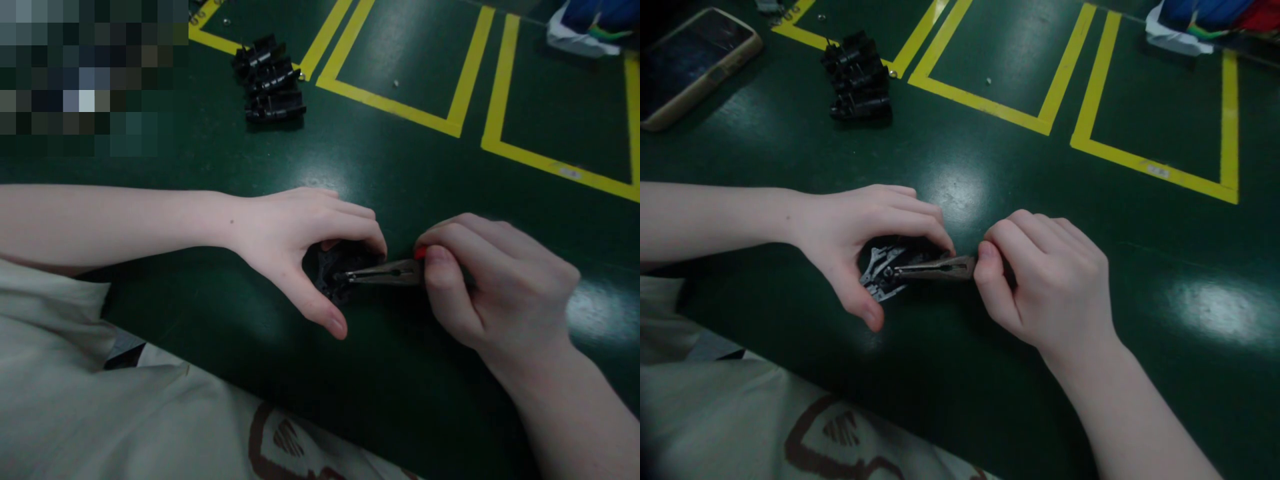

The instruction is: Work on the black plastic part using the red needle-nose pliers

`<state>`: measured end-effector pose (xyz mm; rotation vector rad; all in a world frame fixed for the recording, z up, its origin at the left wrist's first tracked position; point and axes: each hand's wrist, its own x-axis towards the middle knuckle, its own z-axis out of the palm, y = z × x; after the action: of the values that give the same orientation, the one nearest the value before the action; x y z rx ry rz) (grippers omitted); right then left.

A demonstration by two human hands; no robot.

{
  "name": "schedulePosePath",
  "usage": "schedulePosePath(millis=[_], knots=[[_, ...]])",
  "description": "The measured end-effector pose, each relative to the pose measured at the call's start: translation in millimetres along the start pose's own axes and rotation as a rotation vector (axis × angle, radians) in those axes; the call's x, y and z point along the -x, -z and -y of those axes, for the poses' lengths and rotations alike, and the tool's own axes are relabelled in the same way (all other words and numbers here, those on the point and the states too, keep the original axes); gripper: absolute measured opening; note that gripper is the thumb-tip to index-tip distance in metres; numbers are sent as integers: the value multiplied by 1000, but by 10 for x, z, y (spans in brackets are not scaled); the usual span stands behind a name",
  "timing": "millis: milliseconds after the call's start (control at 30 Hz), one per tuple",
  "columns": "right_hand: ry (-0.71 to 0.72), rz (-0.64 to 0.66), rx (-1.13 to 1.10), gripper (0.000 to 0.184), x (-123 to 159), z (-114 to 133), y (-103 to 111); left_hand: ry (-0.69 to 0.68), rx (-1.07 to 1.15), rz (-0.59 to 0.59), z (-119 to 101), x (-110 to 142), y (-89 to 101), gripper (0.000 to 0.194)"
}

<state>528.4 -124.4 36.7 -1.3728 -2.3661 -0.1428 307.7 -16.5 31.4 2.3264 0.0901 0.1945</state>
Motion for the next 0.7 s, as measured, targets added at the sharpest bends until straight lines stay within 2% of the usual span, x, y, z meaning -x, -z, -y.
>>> schedulePosePath(millis=[400,700], knots=[[-49,52,21,25,12,17,20,-6,-16,-7,5,0,-9,69],[-28,59,42,21,26,17,35,-15,-4,-8,11,-1,-8,69]])
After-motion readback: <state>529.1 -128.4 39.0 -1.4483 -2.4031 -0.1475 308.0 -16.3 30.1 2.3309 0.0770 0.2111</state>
